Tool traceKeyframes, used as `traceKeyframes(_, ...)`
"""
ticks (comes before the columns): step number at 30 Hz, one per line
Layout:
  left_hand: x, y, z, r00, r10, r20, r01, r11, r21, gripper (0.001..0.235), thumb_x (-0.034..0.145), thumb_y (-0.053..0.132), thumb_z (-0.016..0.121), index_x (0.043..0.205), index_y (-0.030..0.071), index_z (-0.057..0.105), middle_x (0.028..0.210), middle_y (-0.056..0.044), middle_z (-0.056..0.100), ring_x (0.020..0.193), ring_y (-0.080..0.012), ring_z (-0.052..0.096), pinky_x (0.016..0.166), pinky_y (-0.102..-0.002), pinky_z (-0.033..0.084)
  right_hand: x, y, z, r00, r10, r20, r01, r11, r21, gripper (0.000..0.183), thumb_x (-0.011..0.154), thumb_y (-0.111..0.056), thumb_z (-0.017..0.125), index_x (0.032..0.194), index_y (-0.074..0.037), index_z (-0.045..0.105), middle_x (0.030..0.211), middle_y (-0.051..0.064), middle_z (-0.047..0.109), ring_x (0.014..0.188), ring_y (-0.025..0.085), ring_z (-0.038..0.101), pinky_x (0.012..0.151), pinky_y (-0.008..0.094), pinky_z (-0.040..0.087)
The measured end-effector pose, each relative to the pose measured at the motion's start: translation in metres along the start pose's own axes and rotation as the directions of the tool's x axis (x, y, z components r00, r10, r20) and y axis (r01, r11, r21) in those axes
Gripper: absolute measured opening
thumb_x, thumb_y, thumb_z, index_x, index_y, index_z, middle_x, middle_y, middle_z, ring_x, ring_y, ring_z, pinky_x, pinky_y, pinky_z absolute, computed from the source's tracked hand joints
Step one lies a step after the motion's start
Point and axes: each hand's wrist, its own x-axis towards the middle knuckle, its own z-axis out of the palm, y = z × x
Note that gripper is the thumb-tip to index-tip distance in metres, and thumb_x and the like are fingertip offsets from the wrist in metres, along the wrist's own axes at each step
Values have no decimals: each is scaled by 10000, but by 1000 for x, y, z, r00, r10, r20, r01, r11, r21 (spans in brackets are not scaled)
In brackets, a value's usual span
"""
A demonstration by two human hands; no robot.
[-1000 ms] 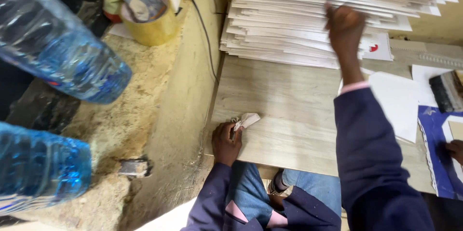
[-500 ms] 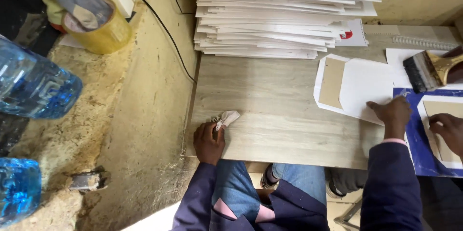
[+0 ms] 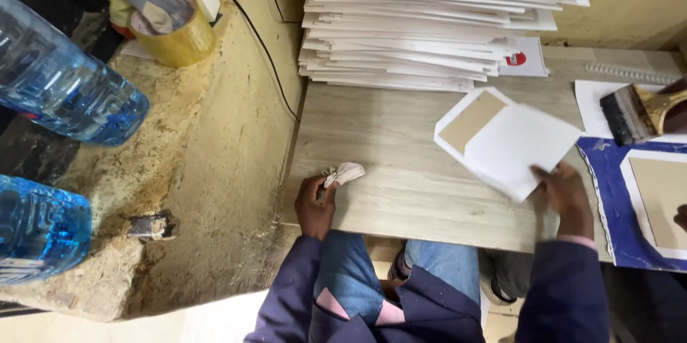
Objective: Assembling paper folders by folding pre-cut sheets and pressing them together.
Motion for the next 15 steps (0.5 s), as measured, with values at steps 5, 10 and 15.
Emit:
traceKeyframes(5, 35, 105, -13, 944, 272, -189, -311, 923, -225, 284, 947, 34, 821, 1212, 54, 722, 1191, -154, 752, 1049, -256, 753, 774, -319, 663, -95, -11, -4, 994, 76, 74, -79, 996, 42, 423, 1091, -127, 609, 1481, 21, 539, 1473, 222, 632, 1309, 417, 599, 1054, 530, 534)
traceKeyframes(10, 102, 129, 60, 894, 269, 358, -357, 911, 208, 904, 1015, 255, 703, 1705, -26, 191, 1818, -190, 124, 1678, -335, 203, 1281, -603, 314, -93, 46, -14, 964, 67, 259, -52, 997, -63, 579, 1001, -212, 643, 1549, -61, 531, 1348, 242, 701, 1083, 398, 647, 904, 531, 557)
traceKeyframes(15, 60, 127, 73, 729, 7, 685, -363, 852, 377, 456, 1055, 517, 427, 1257, 136, 574, 1302, -171, 614, 1140, -382, 649, 954, -588, 464, -92, 69, -25, 920, -21, 390, 72, 990, -118, 777, 946, -304, 613, 1684, -181, 405, 1485, 153, 722, 988, 327, 707, 811, 449, 607)
